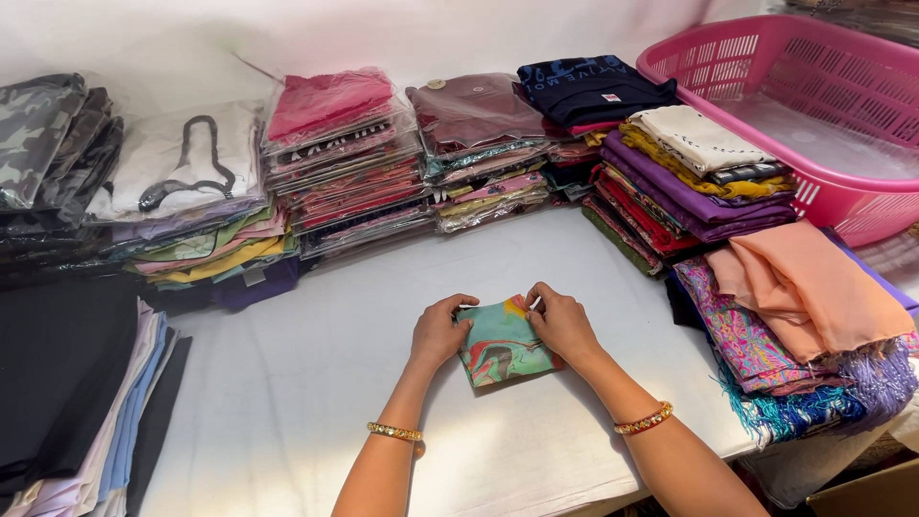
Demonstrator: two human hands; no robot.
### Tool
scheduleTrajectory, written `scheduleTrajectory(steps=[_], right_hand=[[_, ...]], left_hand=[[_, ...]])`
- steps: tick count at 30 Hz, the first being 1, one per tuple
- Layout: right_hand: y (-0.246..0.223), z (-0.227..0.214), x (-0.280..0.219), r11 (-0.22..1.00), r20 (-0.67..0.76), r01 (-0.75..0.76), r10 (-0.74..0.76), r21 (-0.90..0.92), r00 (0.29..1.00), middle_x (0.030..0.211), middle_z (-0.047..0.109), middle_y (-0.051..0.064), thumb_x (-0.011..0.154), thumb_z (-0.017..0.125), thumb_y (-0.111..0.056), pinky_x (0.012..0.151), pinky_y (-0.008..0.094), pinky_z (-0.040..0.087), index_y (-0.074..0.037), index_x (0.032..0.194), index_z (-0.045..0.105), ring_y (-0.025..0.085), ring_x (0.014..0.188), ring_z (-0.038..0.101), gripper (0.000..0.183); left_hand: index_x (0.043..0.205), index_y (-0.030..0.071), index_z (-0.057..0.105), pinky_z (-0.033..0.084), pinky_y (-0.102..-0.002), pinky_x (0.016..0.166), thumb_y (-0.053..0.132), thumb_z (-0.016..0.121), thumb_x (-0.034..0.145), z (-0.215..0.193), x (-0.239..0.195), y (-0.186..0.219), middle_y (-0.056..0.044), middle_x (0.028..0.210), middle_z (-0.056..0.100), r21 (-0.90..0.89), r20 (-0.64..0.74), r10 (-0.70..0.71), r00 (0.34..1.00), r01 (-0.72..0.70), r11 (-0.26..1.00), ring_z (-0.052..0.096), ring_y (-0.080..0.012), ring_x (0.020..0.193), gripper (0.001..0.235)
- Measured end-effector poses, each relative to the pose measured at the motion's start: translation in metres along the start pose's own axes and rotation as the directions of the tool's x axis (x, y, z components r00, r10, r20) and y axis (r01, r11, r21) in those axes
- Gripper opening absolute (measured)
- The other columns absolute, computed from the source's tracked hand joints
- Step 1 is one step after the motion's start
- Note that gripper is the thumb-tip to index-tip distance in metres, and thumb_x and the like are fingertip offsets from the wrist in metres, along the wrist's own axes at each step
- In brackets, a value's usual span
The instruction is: The person folds a pair of red pants on a white table, then places them into a clear plastic bag. They subsequently fold a colorful patterned scarf and place it into a pink basket.
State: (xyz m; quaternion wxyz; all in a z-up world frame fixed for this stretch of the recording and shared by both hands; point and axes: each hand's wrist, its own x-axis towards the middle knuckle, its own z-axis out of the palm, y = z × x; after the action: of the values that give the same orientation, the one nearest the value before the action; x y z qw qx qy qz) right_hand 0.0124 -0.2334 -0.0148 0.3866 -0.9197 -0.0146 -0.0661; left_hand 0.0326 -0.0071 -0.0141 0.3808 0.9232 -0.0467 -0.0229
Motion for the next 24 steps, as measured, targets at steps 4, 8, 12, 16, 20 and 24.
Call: scheduleTrajectory(steps=[4,8,12,16,20,24], right_hand=[[-0.012,-0.003,-0.006,0.992,-0.043,0.108,-0.106,0.067,0.994,0.089,0.076,0.008,0.088,0.068,-0.009,0.072,0.038,0.057,-0.008,0.1,0.064,0.025,0.077,0.073,0.012],[-0.019,-0.012,-0.015,0.895,-0.187,0.44,-0.421,0.069,0.887,0.09,0.072,0.007,0.083,0.067,0.003,0.067,0.036,0.056,-0.007,0.093,0.065,0.024,0.078,0.071,0.015],[-0.037,-0.023,-0.024,0.749,-0.199,0.662,-0.653,-0.03,0.73,0.088,0.07,0.006,0.077,0.068,0.007,0.067,0.036,0.054,-0.009,0.093,0.065,0.025,0.078,0.068,0.023],[-0.042,-0.025,-0.035,0.532,-0.124,0.838,-0.846,-0.121,0.519,0.089,0.068,0.004,0.078,0.073,0.004,0.068,0.038,0.053,-0.011,0.096,0.064,0.026,0.08,0.067,0.025],[-0.055,-0.038,-0.041,0.646,-0.077,0.755,-0.751,0.114,0.655,0.099,0.07,0.008,0.081,0.084,-0.009,0.073,0.036,0.053,-0.01,0.128,0.056,0.026,0.086,0.067,0.056],[-0.049,-0.05,-0.051,0.779,0.089,0.45,-0.536,0.437,0.84,0.106,0.073,0.01,0.076,0.083,-0.012,0.078,0.03,0.054,-0.012,0.151,0.041,0.022,0.091,0.07,0.086]], left_hand=[[0.127,0.019,0.074,0.055,-0.038,0.087,0.008,0.073,0.088,0.018,0.023,-0.04,-0.013,0.106,0.071,-0.376,-0.019,0.062,0.998,-0.065,0.924,0.067,-0.0238,0.091,0.04],[0.14,0.018,0.059,0.046,-0.04,0.107,0.007,0.085,0.07,-0.005,0.007,-0.004,-0.009,0.129,0.058,-0.182,-0.297,0.359,0.885,-0.421,0.889,0.055,-0.026,0.125,0.076],[0.149,0.016,0.04,0.029,-0.045,0.113,0.01,0.094,0.059,-0.035,-0.01,0.037,-0.008,0.143,0.052,-0.126,-0.152,0.528,0.836,-0.546,0.828,0.035,-0.0298,0.138,0.106],[0.133,0.01,0.059,0.044,-0.037,0.098,0.007,0.09,0.063,-0.037,-0.002,0.022,-0.004,0.117,0.067,-0.293,0.119,0.478,0.87,-0.43,0.854,0.055,-0.0193,0.112,0.076],[0.094,0.0,0.074,0.053,-0.025,0.083,-0.003,0.071,0.082,-0.034,0.007,-0.004,-0.001,0.089,0.072,-0.542,0.212,0.481,0.851,-0.307,0.782,0.064,-0.0076,0.09,0.013],[0.094,-0.002,0.071,0.051,-0.025,0.077,0.0,0.073,0.084,-0.057,-0.017,0.046,-0.001,0.084,0.07,-0.455,0.064,0.479,0.876,-0.401,0.795,0.061,-0.0078,0.083,0.01]])
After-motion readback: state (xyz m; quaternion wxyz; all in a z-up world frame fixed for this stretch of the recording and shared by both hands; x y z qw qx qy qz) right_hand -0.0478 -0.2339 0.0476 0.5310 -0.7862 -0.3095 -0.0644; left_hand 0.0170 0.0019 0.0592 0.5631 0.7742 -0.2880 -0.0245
